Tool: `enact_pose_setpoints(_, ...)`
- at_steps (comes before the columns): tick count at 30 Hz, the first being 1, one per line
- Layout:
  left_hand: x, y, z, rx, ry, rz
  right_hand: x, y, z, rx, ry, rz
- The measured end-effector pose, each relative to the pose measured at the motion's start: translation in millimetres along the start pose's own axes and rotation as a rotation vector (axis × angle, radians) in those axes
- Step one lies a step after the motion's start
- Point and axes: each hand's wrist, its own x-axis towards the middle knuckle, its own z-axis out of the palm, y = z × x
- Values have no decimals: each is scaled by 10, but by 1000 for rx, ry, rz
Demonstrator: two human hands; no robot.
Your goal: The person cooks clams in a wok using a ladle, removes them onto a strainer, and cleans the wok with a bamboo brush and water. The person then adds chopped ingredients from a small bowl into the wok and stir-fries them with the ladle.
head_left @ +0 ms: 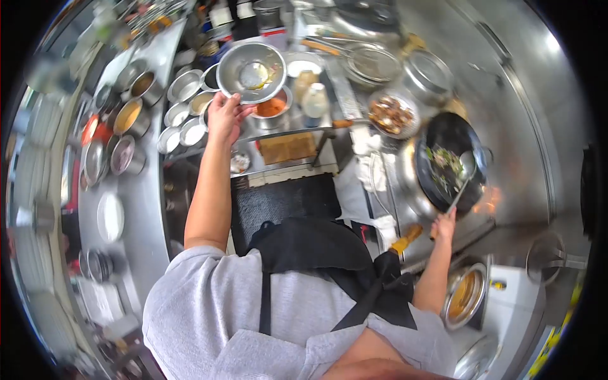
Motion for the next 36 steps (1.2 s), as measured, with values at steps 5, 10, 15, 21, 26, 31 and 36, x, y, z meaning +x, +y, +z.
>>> enact_pose_setpoints(5,-141,433,-1265,63,252,41,-745,-335,267,-190,-181,-41)
enact_pose_setpoints(10,-638,673,-2789,120,636,69,-811,-213,191,-295,-270,68)
enact_pose_setpoints(15,-1362,640,-3885,37,995,93,70,-239,103,-280,103,116)
enact_pose_setpoints(21,-1792,90,-4966,294,963,-147,-97,-118,319,-232,-60,23)
enact_pose_setpoints(26,-1349,-257,-4976,-32,943,22,-1171,-407,307,-233,-191,-35)
enact_pose_setpoints(31,-700,-855,-3502,211,521,-159,-1002,-418,12,-519,-70,26)
enact_pose_setpoints(36,-171,-1530,-1641,374,51,-463,-166,-84,-200,-525,226,-27)
